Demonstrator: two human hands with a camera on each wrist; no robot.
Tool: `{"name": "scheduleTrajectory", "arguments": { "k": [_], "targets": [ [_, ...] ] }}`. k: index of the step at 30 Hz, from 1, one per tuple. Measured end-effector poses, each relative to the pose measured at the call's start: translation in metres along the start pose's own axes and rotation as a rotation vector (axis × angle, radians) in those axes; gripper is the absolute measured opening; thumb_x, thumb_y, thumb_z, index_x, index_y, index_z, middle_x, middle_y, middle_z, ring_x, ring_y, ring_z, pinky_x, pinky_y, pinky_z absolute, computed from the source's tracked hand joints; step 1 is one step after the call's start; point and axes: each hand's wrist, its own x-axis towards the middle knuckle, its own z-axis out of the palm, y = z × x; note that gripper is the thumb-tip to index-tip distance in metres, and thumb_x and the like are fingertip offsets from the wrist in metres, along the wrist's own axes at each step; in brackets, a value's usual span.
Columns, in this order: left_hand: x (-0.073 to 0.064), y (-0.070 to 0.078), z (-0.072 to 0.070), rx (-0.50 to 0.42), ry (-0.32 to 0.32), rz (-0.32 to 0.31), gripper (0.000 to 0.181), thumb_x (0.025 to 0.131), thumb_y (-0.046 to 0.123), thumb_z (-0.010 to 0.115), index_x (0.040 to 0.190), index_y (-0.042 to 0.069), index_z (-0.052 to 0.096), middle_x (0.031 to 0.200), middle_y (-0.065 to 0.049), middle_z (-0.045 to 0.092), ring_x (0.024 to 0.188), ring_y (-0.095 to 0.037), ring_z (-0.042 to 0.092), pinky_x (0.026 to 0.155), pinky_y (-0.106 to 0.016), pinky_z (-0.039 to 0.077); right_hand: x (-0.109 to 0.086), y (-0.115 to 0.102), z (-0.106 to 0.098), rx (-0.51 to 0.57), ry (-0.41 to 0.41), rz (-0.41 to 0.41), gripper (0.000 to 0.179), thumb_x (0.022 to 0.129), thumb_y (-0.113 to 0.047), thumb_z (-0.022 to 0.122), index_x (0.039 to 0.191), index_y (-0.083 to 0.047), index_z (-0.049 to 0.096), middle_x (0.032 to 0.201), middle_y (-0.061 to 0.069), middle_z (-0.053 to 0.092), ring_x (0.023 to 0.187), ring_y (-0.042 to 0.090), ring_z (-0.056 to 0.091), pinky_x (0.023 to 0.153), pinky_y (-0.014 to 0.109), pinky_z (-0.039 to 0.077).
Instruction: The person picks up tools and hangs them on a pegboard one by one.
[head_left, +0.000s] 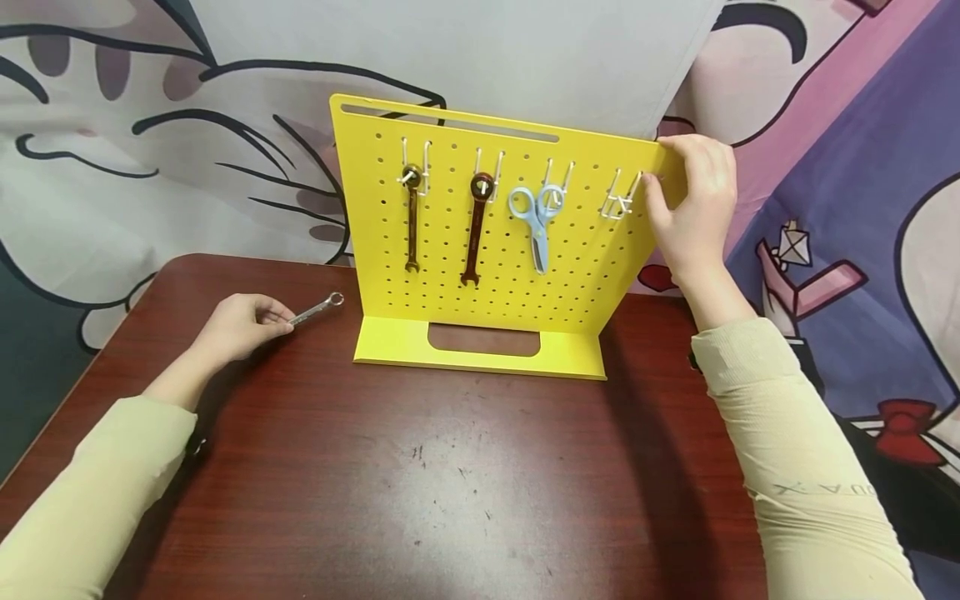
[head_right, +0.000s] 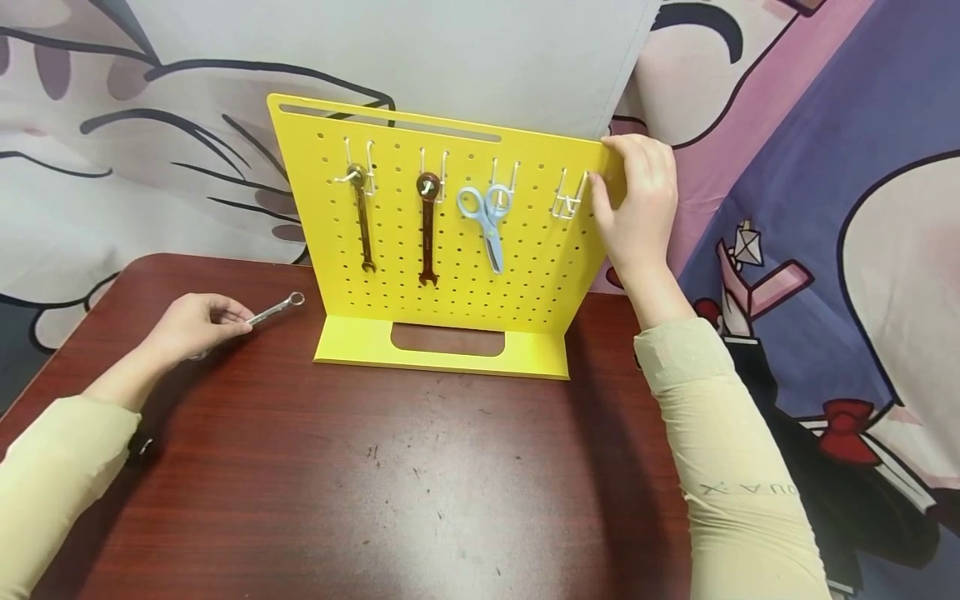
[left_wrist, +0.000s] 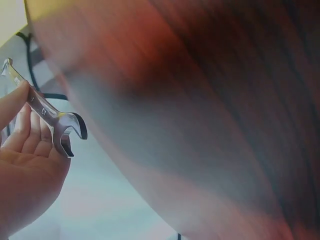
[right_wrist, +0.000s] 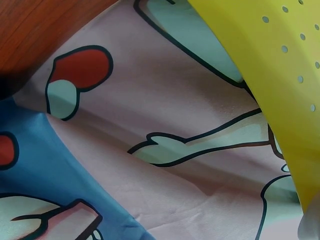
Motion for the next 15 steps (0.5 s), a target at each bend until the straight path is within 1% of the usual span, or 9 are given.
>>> {"name": "scheduleTrajectory", "arguments": {
  "k": [3, 5, 15],
  "targets": [
    [-0.003, 0.01, 0.003, -0.022, 0.01, 0.014, 0.02, 0.096, 0.014, 0.078, 0.105, -0.003, 0.077, 0.094, -0.017, 0.079, 0.075, 0.006, 0.06, 0.069, -0.013, 0.044, 0.0, 0.0, 0.0, 0.0, 0.002, -0.001, 0.036, 0.096, -0.013, 0.07, 0.127, 0.003, 0.07, 0.128, 0.023, 0.07, 0.126, 0.04, 0.056, 0.116, 0.039, 0.039],
    [-0.005, 0.018, 0.006, -0.034, 0.011, 0.023, 0.019, 0.095, 0.014, 0.079, 0.105, -0.003, 0.077, 0.094, -0.017, 0.079, 0.075, 0.006, 0.06, 0.069, -0.013, 0.045, 0.0, 0.0, 0.0, 0.0, 0.003, -0.002, 0.036, 0.095, -0.013, 0.07, 0.127, 0.003, 0.07, 0.128, 0.023, 0.07, 0.126, 0.04, 0.056, 0.116, 0.039, 0.039],
    [-0.013, 0.056, 0.02, -0.106, 0.0, 0.049, 0.014, 0.095, 0.009, 0.078, 0.104, -0.001, 0.077, 0.095, -0.015, 0.078, 0.08, -0.007, 0.065, 0.067, -0.017, 0.05, 0.0, -0.001, 0.0, 0.001, 0.003, -0.004, 0.036, 0.095, -0.013, 0.069, 0.127, 0.004, 0.07, 0.128, 0.023, 0.07, 0.125, 0.04, 0.056, 0.116, 0.039, 0.039]
  ]
}}
